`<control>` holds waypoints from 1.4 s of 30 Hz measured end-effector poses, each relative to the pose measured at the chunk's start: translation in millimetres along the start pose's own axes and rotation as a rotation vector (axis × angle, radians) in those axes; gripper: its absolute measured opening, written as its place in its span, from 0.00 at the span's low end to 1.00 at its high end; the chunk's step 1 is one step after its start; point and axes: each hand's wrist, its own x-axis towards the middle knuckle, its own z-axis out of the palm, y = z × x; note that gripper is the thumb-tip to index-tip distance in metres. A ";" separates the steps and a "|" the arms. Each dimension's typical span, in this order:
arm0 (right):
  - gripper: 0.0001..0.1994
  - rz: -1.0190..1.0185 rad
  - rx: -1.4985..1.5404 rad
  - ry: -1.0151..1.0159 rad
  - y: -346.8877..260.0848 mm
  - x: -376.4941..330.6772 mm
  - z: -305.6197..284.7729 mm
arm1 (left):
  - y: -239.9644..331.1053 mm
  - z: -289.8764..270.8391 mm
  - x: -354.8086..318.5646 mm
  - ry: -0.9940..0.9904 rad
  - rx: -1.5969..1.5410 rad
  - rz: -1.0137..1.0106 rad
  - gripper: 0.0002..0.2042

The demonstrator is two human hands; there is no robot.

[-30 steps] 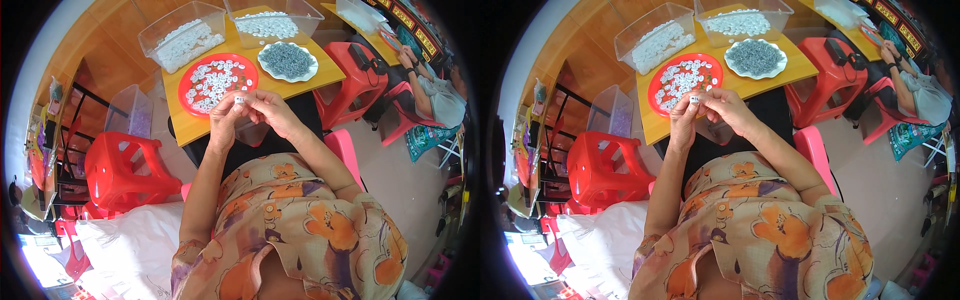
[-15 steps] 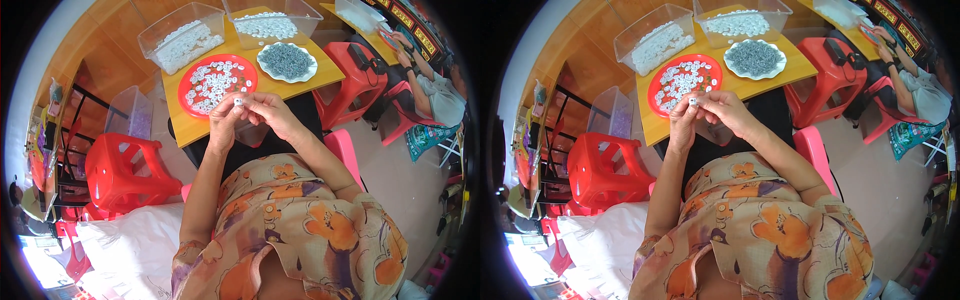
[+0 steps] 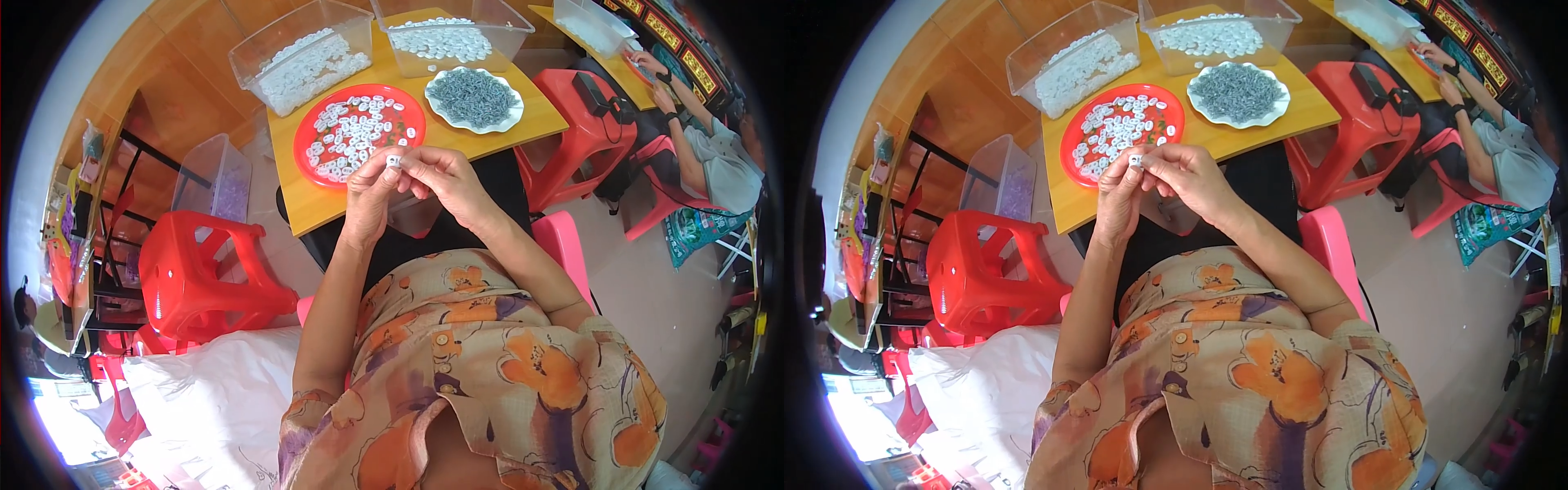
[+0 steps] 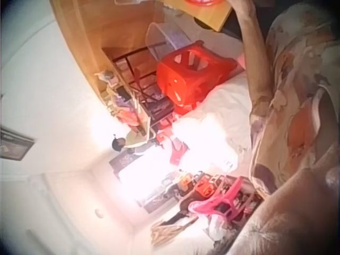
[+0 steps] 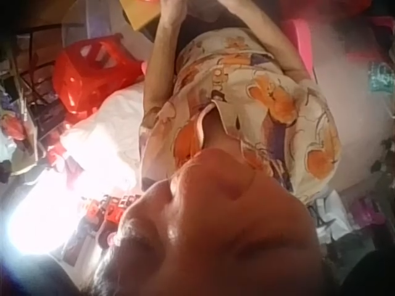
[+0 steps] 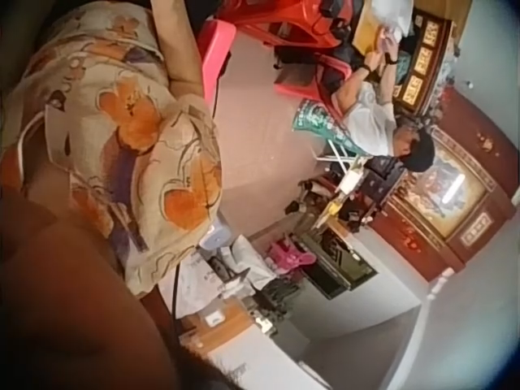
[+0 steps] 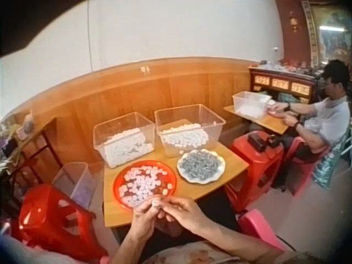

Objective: Picking small white components from a tray and placing them into a plastic bag.

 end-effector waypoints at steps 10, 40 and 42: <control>0.13 -0.031 -0.046 0.021 2.7 -0.9 1.2 | 2.0 -0.4 0.2 -0.070 -0.013 0.011 0.17; 0.13 0.042 -0.051 0.051 15.2 -0.7 2.7 | 1.7 11.6 1.2 0.055 0.029 -0.022 0.18; 0.13 0.049 -0.038 0.054 15.3 0.3 3.6 | 3.9 19.3 -0.3 0.106 -0.012 -0.030 0.17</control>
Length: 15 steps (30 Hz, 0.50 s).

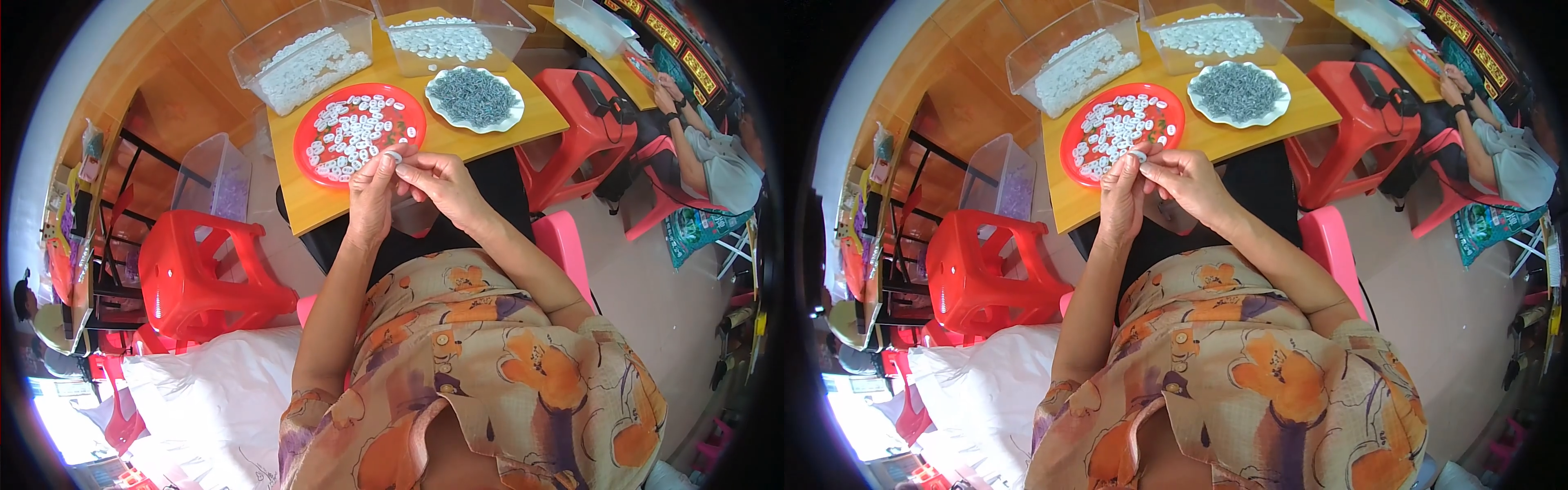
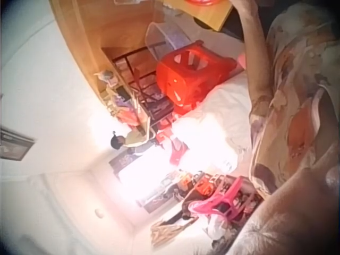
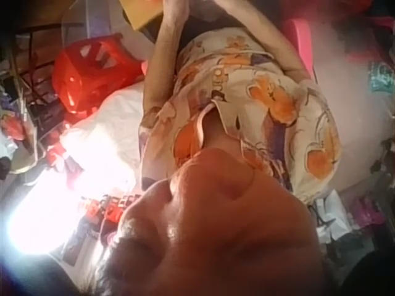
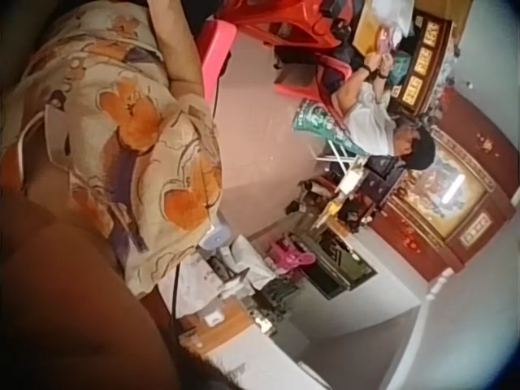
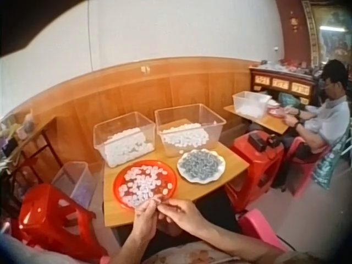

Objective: Picking small white components from a tray and placing them into a plastic bag.

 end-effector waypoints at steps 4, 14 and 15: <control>0.14 -0.019 0.028 0.010 0.9 2.6 -1.3 | 3.2 7.7 -1.9 0.039 -0.025 -0.018 0.19; 0.14 0.009 0.003 0.063 2.0 6.5 -8.4 | -8.4 1.4 -1.1 0.015 -0.071 -0.029 0.21; 0.14 0.008 0.003 0.064 2.2 6.7 -9.5 | -9.1 2.0 -1.1 0.014 -0.071 -0.029 0.21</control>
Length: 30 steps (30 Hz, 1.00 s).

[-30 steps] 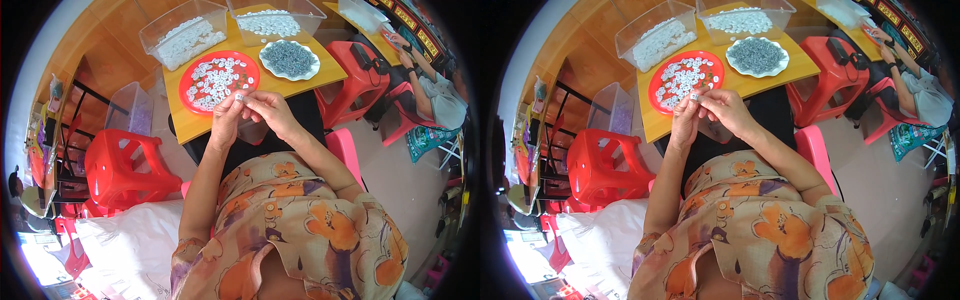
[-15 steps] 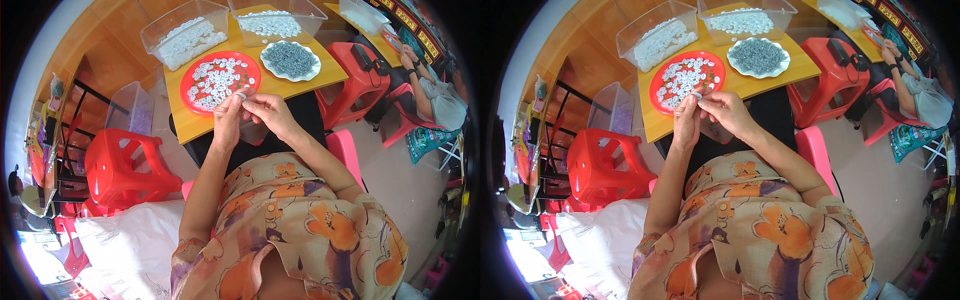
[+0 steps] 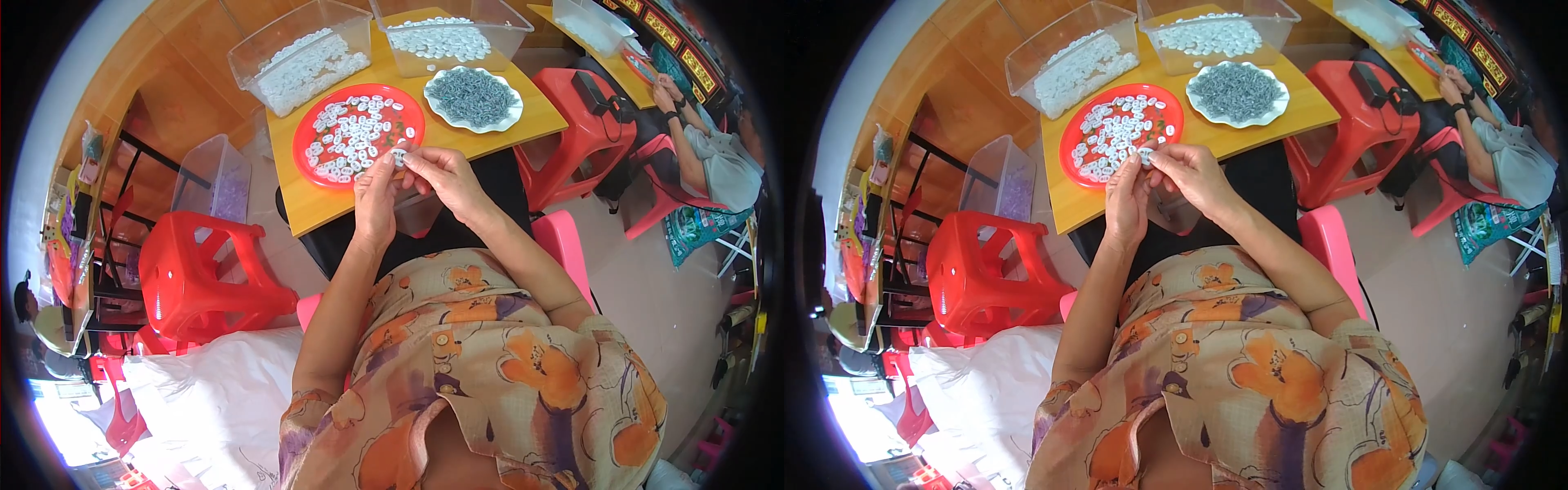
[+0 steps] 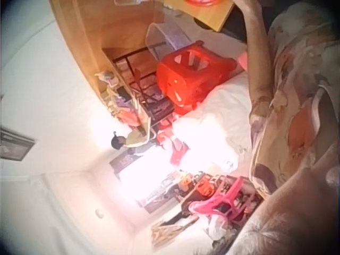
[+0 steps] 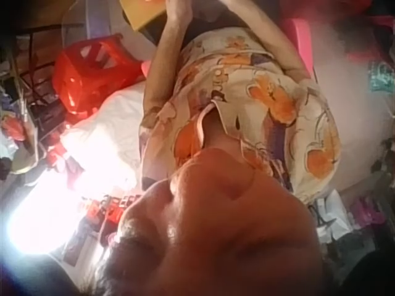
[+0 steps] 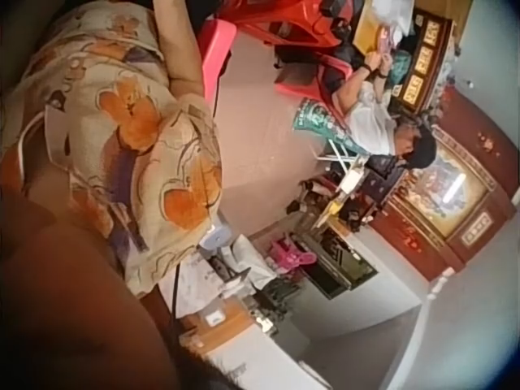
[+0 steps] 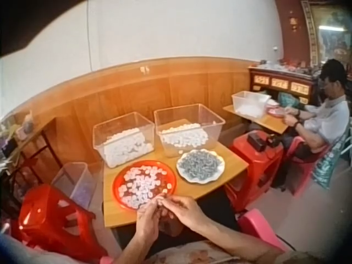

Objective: Picking small white components from a tray and placing them into a plastic bag.

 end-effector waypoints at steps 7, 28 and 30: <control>0.13 0.015 0.008 -0.004 4.9 2.3 -3.9 | -3.5 -1.1 0.1 0.083 0.007 -0.035 0.20; 0.25 0.046 0.029 0.112 42.2 30.4 -44.8 | -19.9 -2.5 0.9 0.225 0.323 0.042 0.10; 0.25 0.060 0.049 0.070 41.3 34.9 -42.3 | -21.4 -1.7 -0.7 0.218 0.322 0.032 0.09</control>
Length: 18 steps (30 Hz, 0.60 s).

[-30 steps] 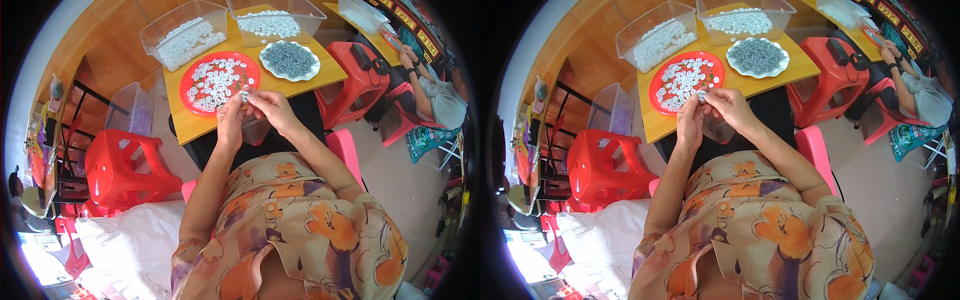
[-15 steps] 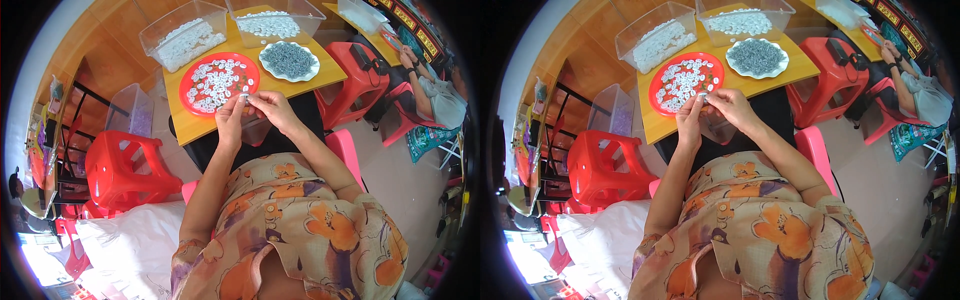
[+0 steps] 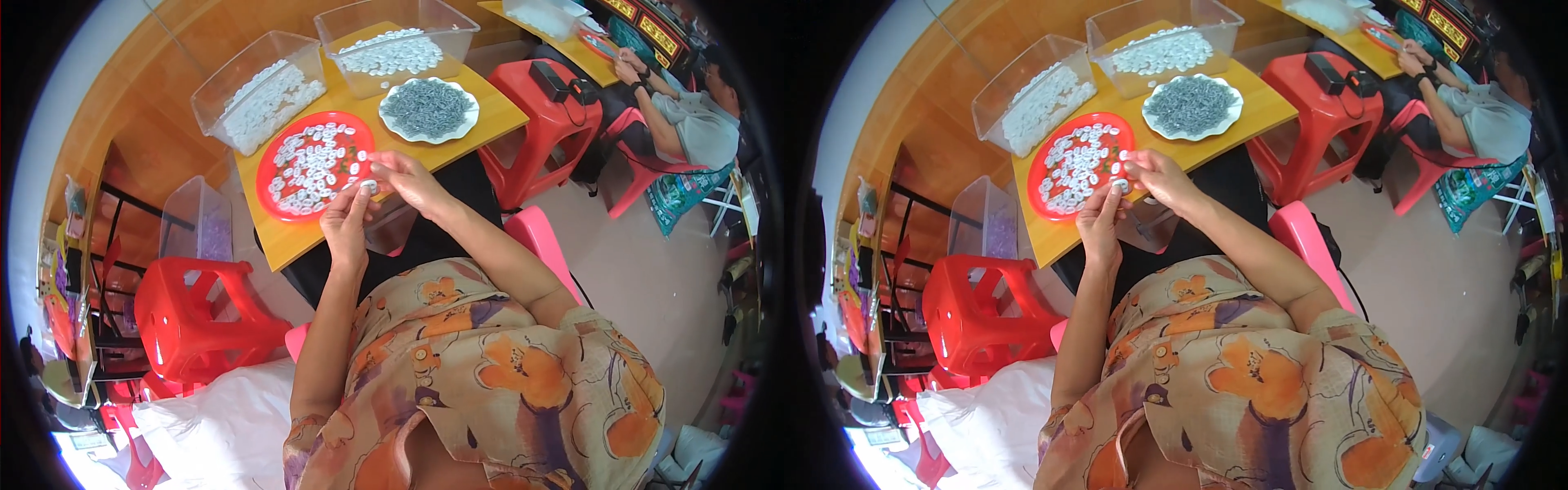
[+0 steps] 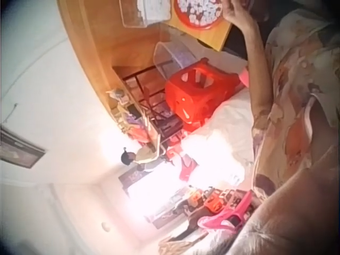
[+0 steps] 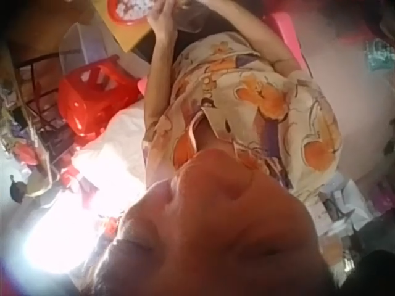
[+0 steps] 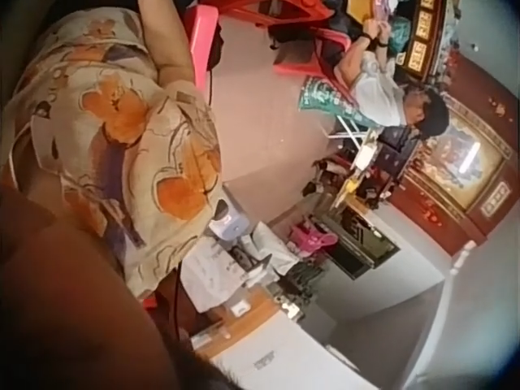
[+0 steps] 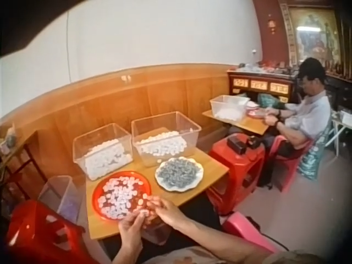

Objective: Picking small white components from a tray and placing them into a plastic bag.

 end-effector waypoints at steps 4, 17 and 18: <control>0.26 0.113 -0.051 -0.062 -12.4 2.8 4.4 | -0.4 4.0 0.1 0.020 -0.008 -0.009 0.09; 0.13 -0.218 -0.694 -0.211 -43.7 -7.1 -56.1 | -38.9 33.5 19.3 -0.004 0.194 -0.031 0.10; 0.12 -0.209 -0.699 -0.176 -41.9 -6.8 -58.7 | -40.0 37.1 21.1 -0.015 0.336 0.030 0.09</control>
